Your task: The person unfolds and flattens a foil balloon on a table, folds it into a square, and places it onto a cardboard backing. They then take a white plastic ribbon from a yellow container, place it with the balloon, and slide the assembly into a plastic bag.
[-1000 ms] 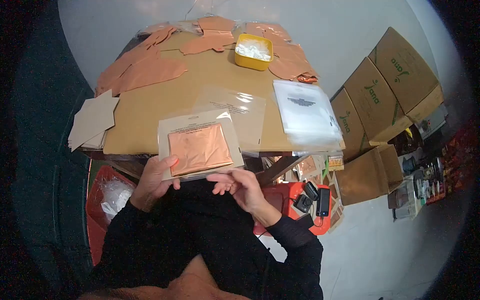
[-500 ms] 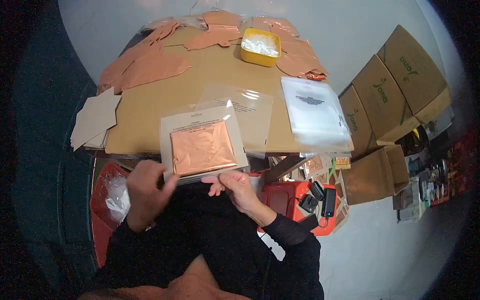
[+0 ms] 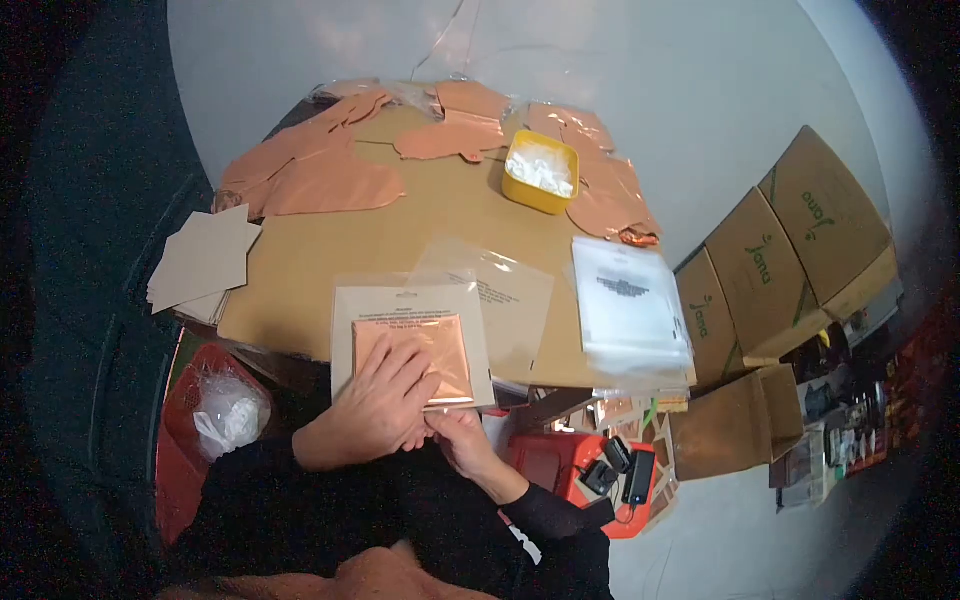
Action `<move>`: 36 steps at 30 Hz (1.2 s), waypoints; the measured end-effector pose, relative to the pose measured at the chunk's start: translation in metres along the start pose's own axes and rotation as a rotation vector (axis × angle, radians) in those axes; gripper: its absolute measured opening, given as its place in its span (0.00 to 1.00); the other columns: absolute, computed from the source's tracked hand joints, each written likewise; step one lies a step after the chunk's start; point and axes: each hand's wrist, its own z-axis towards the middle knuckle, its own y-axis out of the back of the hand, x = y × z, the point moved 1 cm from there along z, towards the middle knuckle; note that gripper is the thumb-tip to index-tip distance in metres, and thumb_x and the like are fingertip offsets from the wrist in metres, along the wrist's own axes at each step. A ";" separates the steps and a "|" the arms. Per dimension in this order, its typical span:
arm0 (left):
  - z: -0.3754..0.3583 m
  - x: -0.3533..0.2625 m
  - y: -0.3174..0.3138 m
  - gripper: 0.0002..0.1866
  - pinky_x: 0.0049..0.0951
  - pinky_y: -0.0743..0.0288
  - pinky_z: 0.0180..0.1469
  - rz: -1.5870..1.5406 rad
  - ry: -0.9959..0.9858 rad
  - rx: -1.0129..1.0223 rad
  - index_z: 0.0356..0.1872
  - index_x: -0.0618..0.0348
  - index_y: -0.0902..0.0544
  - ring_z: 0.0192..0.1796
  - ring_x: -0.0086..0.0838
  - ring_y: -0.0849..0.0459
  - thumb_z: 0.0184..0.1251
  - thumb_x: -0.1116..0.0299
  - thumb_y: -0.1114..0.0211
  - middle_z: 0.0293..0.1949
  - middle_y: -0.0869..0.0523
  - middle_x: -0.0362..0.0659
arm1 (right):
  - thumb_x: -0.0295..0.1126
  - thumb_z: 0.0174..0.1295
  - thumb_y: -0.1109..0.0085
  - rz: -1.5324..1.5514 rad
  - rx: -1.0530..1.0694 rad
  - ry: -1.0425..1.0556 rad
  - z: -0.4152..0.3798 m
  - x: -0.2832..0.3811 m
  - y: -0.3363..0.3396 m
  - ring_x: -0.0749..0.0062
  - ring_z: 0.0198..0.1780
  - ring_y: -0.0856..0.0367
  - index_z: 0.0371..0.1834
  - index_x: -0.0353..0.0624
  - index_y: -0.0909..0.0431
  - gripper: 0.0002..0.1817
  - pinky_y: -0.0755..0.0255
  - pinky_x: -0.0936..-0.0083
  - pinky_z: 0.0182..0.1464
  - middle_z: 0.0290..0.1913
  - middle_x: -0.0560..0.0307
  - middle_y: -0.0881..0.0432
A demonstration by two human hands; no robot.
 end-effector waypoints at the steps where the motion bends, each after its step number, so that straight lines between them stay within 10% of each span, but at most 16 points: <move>1: -0.001 0.001 0.000 0.27 0.58 0.40 0.66 -0.010 0.003 0.003 0.50 0.73 0.25 0.61 0.53 0.28 0.51 0.62 0.37 0.53 0.25 0.60 | 0.31 0.69 0.48 -0.024 0.012 -0.011 0.001 0.002 0.001 0.61 0.35 0.17 0.37 0.30 0.19 0.13 0.24 0.68 0.42 0.33 0.47 0.16; 24: 0.003 0.005 -0.011 0.27 0.48 0.33 0.64 -0.029 0.132 -0.159 0.51 0.71 0.25 0.59 0.52 0.26 0.49 0.68 0.35 0.53 0.24 0.58 | 0.32 0.74 0.57 -0.137 0.085 -0.176 0.005 0.005 0.006 0.69 0.36 0.17 0.40 0.31 0.20 0.17 0.27 0.77 0.44 0.35 0.48 0.15; 36: -0.004 0.016 0.033 0.25 0.48 0.33 0.64 -0.280 0.223 -0.237 0.52 0.66 0.25 0.62 0.56 0.27 0.52 0.73 0.30 0.56 0.25 0.61 | 0.30 0.72 0.52 -0.133 -0.559 0.412 -0.028 0.038 -0.014 0.79 0.37 0.24 0.34 0.34 0.20 0.13 0.32 0.79 0.45 0.32 0.60 0.18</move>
